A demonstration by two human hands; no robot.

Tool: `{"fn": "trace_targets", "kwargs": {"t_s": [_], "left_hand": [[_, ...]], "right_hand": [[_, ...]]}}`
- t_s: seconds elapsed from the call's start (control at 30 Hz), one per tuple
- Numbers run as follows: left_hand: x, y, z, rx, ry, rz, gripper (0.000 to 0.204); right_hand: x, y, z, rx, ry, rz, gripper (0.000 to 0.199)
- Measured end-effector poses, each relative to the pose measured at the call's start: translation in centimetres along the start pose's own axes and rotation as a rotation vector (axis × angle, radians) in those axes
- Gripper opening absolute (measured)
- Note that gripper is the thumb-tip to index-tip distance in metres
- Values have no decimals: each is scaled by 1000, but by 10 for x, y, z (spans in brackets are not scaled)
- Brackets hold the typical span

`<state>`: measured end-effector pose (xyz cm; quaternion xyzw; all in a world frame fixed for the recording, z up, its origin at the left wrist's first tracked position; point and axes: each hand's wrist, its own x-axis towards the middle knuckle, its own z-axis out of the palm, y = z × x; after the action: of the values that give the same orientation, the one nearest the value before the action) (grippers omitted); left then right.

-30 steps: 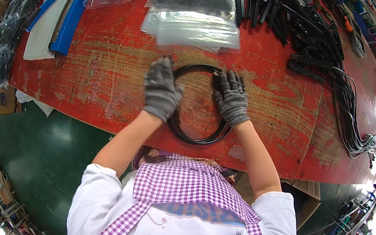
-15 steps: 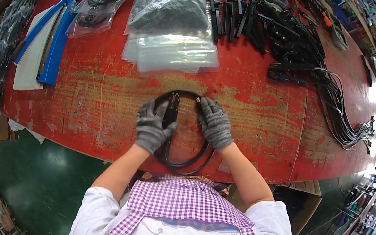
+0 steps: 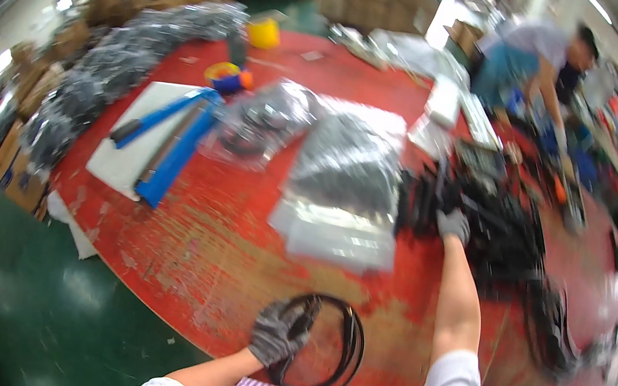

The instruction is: The person packs black cables and plastic clips into clear plastic bags on a red workbench. They use a blue heat sealer to seal the bags and place the finished packages on a pile. The person also sorts through a box of black plastic clips and places them on the table.

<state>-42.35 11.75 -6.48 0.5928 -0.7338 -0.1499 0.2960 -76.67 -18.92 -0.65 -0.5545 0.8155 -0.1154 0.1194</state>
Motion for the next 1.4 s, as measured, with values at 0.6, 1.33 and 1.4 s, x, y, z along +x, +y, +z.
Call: {"fn": "trace_targets", "kwargs": {"t_s": [0.6,1.33,1.4], "left_hand": [[2,8,3,63,-29,-31,58],[-19,-10,-5,106,-188,-12,66],[-20,-9,-5,78,-184,-45,66]], "right_hand": [[-74,10,-7,1151,-190,-232,19],[-386,-10,54,-36,-639,-557,53],[-362,1,50,-17,-532,-539,45]]}}
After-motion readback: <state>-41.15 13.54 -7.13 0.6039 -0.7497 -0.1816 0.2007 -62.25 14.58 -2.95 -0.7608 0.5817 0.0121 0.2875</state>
